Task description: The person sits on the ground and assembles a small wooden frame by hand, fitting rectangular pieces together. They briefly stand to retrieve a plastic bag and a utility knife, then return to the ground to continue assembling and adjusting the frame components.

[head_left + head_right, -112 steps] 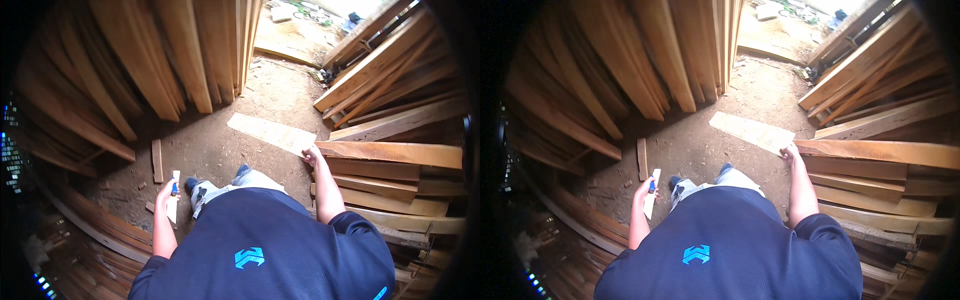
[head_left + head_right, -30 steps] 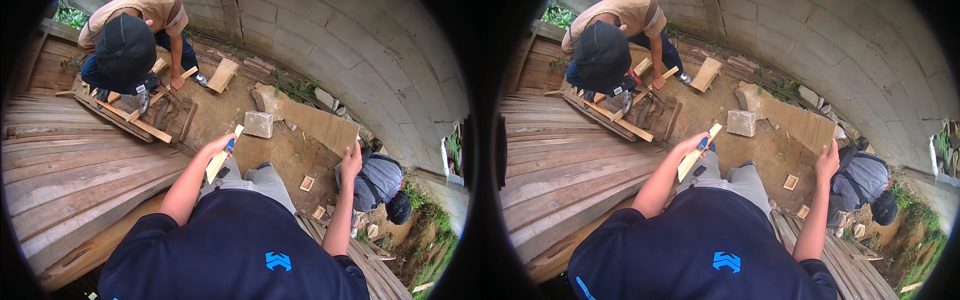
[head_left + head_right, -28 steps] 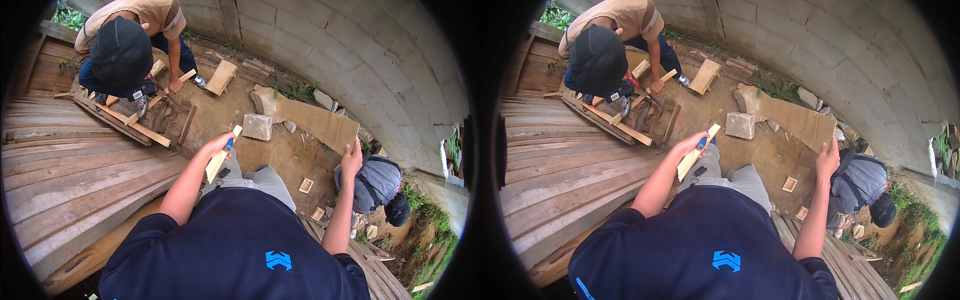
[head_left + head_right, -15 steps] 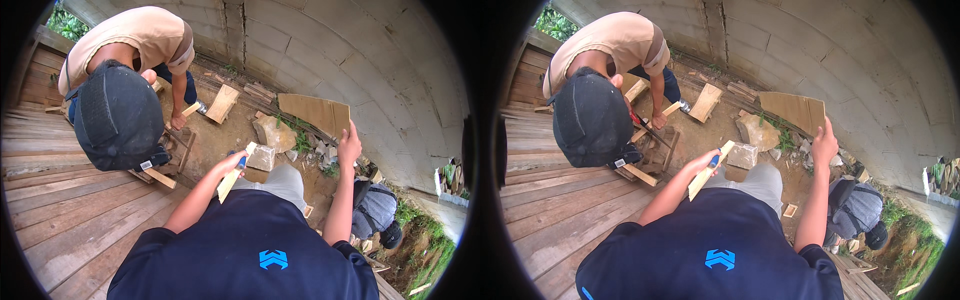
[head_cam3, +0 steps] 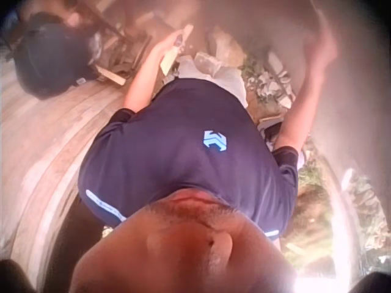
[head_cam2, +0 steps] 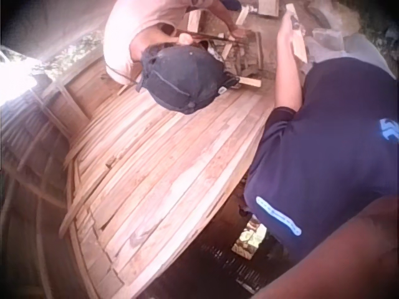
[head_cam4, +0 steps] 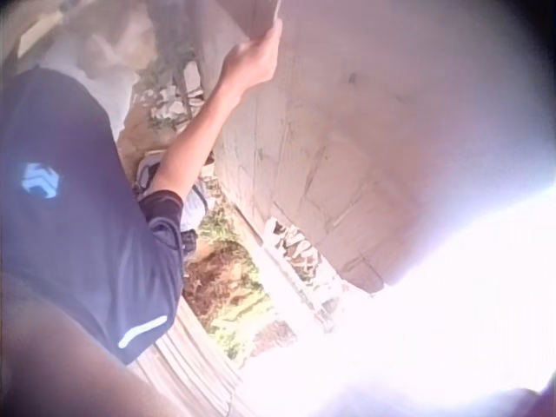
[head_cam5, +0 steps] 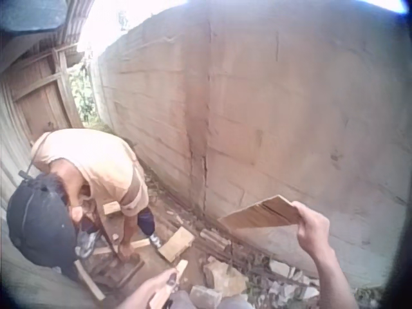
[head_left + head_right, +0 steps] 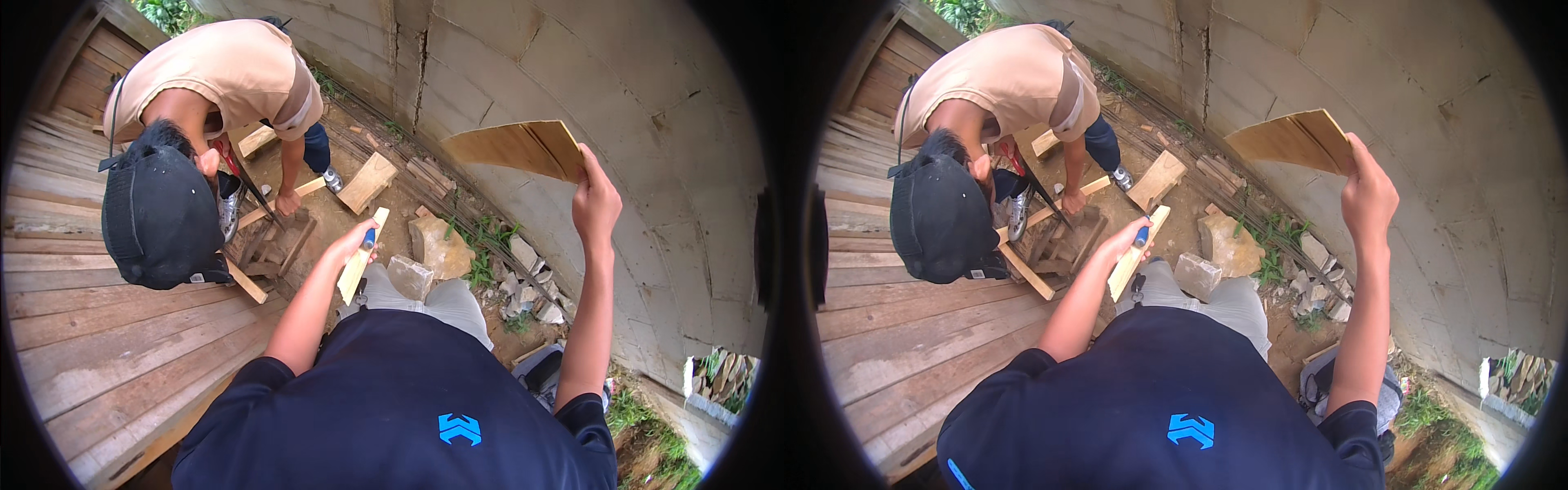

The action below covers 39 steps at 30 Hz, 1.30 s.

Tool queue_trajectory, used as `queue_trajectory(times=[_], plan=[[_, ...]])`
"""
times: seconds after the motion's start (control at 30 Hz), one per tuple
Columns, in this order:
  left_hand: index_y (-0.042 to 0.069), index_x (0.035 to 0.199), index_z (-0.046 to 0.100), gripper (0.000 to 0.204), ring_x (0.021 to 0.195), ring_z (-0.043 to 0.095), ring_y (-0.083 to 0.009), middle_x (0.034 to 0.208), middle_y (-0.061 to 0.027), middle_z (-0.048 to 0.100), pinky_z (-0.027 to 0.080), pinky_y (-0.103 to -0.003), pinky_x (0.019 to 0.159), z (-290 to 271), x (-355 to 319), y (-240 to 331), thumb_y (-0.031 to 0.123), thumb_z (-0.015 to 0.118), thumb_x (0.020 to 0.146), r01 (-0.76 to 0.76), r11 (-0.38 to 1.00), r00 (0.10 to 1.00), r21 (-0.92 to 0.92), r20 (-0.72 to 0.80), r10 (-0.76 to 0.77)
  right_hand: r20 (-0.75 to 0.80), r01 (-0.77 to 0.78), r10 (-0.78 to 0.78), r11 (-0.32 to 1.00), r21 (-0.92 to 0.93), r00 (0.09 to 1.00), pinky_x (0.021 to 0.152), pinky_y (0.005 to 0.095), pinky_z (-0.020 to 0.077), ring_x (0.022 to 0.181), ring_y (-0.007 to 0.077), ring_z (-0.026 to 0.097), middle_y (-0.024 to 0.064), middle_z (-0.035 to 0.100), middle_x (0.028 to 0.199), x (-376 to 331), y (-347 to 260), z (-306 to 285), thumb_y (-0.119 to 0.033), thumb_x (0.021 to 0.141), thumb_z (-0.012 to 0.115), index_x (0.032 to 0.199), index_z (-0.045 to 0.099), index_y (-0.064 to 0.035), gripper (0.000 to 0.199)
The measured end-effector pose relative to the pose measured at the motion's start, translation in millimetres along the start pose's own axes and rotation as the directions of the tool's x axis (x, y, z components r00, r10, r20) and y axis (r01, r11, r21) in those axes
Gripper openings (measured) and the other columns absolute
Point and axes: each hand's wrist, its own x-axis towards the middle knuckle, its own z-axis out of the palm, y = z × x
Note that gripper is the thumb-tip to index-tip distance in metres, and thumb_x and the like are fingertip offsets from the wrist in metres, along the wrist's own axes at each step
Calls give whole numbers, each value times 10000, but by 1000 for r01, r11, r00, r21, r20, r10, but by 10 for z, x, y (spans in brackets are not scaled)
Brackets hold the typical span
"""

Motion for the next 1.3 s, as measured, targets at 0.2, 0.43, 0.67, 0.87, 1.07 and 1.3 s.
queue_trajectory(times=[0.2, 0.43, 0.67, 0.87, 1.07, 1.3], plan=[[73, 1164, 526, 572, 629, 612, -204, 891, -86, 583, 530, -353, 507, 237, 77, 502, 539, 607, 842, -122, 987, 992, -105, -36, 119, -60, 189, -184, 976, 104, 981, 749, 398, 555, 939, 302, 702, 68, 722, 1107, 920, -161, 330, -28, 890, 603, 1239, 668, -231, 408], [98, 1243, 516, 538, 589, 590, -197, 927, -96, 590, 519, -341, 493, -198, 669, 1349, 488, 599, 882, -123, 983, 989, -139, 67, 133, 65, 325, -334, 938, 116, 940, 727, 482, 541, 900, 374, 690, 138, 728, 986, 2609, -1286, 1612, -91, 877, 575, 1243, 654, -192, 387], [97, 1301, 501, 585, 631, 609, -176, 943, -94, 627, 534, -318, 525, -455, 570, 2016, 497, 610, 889, -123, 974, 992, -190, -14, 123, 200, 579, -651, 750, 319, 733, 790, 489, 533, 939, 404, 676, 214, 704, 1003, 4383, -1743, 2819, -93, 889, 575, 1270, 629, -135, 387], [133, 1301, 477, 570, 565, 590, -162, 917, -63, 589, 516, -317, 480, -516, 611, 2427, 492, 606, 877, -175, 917, 983, -357, -9, 184, 116, 506, -722, 581, 638, 683, 844, 356, 534, 1024, 310, 708, 211, 698, 1107, 5173, -1445, 3204, -37, 934, 620, 1292, 624, -93, 363], [80, 1312, 473, 590, 588, 593, -164, 971, -66, 599, 511, -316, 498, -588, 825, 2860, 493, 579, 904, -304, 877, 952, -373, -94, 290, 34, 547, -693, 597, 586, 720, 844, 314, 533, 1052, 278, 710, 186, 697, 1156, 5206, -1312, 3341, -39, 939, 660, 1288, 630, -98, 356], [53, 1106, 576, 500, 575, 594, -168, 910, -62, 587, 505, -328, 506, -736, 989, 3476, 511, 581, 908, -389, 837, 921, -385, -199, 336, -14, 678, -762, 567, 467, 647, 808, 391, 555, 1011, 345, 692, 175, 696, 1133, 5126, -1227, 3358, -5, 919, 650, 1254, 632, -80, 344]])
